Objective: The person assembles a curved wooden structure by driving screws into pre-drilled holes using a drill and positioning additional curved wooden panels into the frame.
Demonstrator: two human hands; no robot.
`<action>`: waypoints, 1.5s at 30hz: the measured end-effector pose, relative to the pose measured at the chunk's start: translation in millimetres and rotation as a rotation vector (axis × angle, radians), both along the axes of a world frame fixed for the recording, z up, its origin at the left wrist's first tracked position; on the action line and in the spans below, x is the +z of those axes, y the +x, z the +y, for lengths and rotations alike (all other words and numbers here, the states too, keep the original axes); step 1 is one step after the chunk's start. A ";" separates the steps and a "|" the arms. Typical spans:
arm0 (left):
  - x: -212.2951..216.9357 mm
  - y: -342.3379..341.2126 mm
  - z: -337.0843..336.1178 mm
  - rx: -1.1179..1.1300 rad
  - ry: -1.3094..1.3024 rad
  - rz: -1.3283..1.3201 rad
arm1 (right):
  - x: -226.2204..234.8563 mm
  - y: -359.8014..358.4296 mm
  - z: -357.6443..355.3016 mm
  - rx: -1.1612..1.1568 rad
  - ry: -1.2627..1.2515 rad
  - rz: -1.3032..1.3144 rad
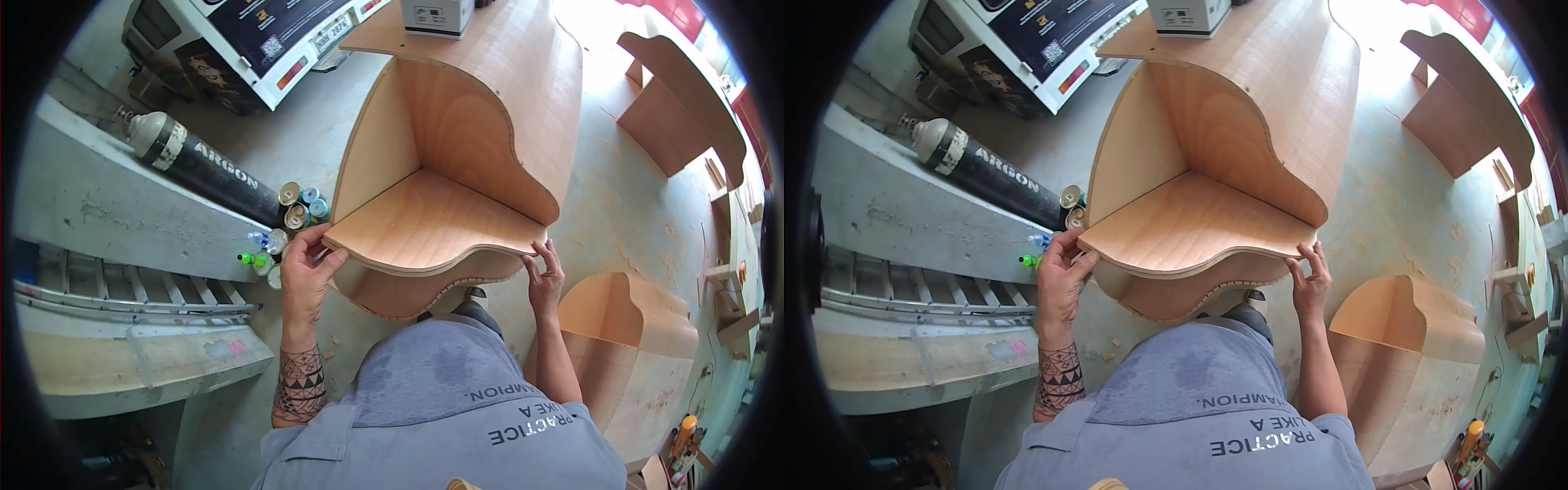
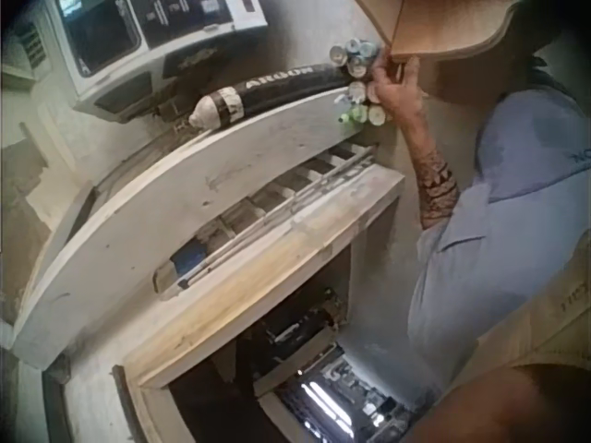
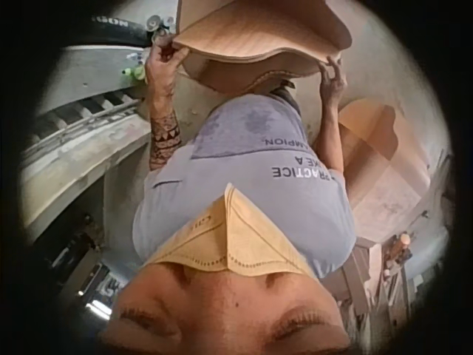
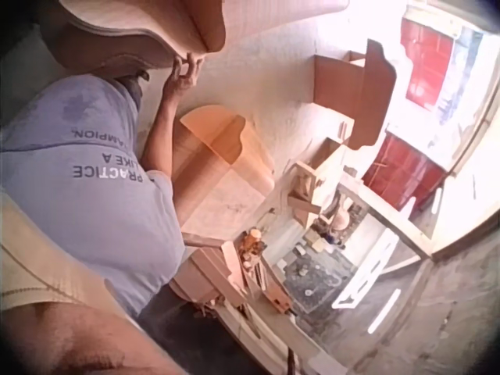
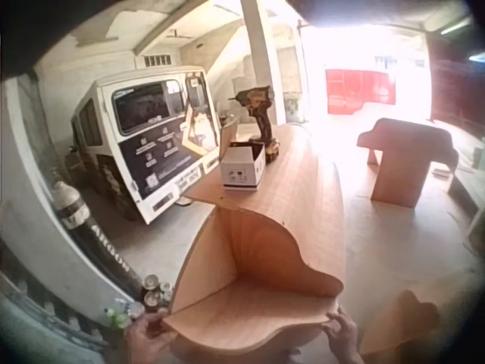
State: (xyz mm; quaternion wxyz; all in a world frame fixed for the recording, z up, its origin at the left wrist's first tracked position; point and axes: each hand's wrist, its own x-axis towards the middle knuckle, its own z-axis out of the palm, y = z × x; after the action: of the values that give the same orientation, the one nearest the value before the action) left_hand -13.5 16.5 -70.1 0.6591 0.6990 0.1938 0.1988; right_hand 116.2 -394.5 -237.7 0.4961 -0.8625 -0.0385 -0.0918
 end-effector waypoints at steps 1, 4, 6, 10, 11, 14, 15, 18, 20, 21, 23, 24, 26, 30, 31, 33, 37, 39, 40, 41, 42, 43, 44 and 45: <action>1.1 -1.1 -1.0 -0.032 -0.043 0.020 | -1.8 -0.4 -0.5 -0.014 0.012 -0.015; -2.7 -3.0 0.4 -0.018 -0.046 0.028 | -2.0 -1.5 1.3 -0.006 0.008 -0.039; -3.1 -3.2 1.3 -0.014 -0.027 0.035 | -1.9 -1.3 3.5 -0.014 0.008 -0.053; -6.5 -1.7 -1.7 -0.006 -0.054 0.006 | -7.2 -0.8 0.0 -0.014 0.022 -0.059; -7.5 -2.4 -2.6 -0.006 -0.064 -0.021 | -9.5 -0.9 1.6 -0.014 0.014 -0.080; -15.7 -5.3 -3.5 0.004 0.006 -0.086 | 0.1 -6.9 7.0 -0.079 0.032 -0.142; -12.8 -6.3 -4.5 -0.011 0.003 -0.090 | 4.6 -9.0 9.9 -0.120 0.075 -0.179; 13.7 -9.0 -14.6 0.034 0.162 -0.153 | 40.6 -11.5 1.3 -0.177 -0.151 -0.443; 35.9 -0.7 -18.7 -0.022 0.138 -0.296 | 69.1 -9.4 -7.4 -0.185 -0.381 -0.609; 48.6 2.5 -15.9 -0.067 0.109 -0.348 | 83.1 -5.2 -13.8 -0.188 -0.247 -0.691; 62.3 13.8 -6.6 -0.178 -0.031 -0.571 | 109.3 4.3 -29.7 -0.184 0.013 -0.854; 78.0 16.5 -13.3 -0.126 0.030 -0.514 | 125.8 7.2 -49.6 -0.258 0.040 -0.868; 99.1 22.6 -28.1 -0.188 0.079 -0.536 | 166.0 3.5 -72.5 -0.520 0.027 -0.808; 91.2 34.8 -44.9 -0.472 0.471 -0.402 | 201.5 4.8 -75.3 -0.613 0.413 -0.533; 92.7 39.9 -54.5 -0.539 0.669 -0.419 | 199.9 2.0 -74.3 -0.471 0.613 -0.403; 94.6 47.7 -78.9 -0.588 0.862 -0.451 | 177.1 -12.7 -58.3 -0.388 0.610 -0.368; 80.3 43.8 -123.9 -0.760 0.888 -0.402 | 176.2 -46.1 10.6 -0.285 0.924 -0.319; 62.3 37.8 -138.0 -0.778 0.746 -0.395 | 174.8 -55.2 44.2 -0.387 0.986 -0.293; 53.5 34.6 -147.6 -0.802 0.499 -0.313 | 167.2 -60.7 55.7 -0.387 0.987 -0.300; 50.3 33.1 -151.8 -0.815 0.253 -0.227 | 153.6 -67.8 65.8 -0.326 0.994 -0.320; 50.6 34.1 -151.1 -0.819 0.254 -0.227 | 146.3 -74.6 73.0 -0.270 0.998 -0.335; 52.4 35.3 -148.3 -0.734 0.117 -0.164 | 143.3 -79.6 76.3 -0.272 0.999 -0.335; 54.4 35.8 -144.1 -0.645 -0.019 -0.101 | 143.3 -84.2 79.7 -0.186 0.998 -0.307; 56.8 37.4 -136.3 -0.646 -0.017 -0.097 | 144.0 -87.7 82.3 -0.105 0.995 -0.279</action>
State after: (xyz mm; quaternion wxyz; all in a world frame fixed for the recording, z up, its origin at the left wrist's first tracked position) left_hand 23.9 -119.8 -13.2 0.7024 0.7085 -0.0681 0.0107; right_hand 28.5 -312.2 -93.7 0.8310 -0.5027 -0.0125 -0.2379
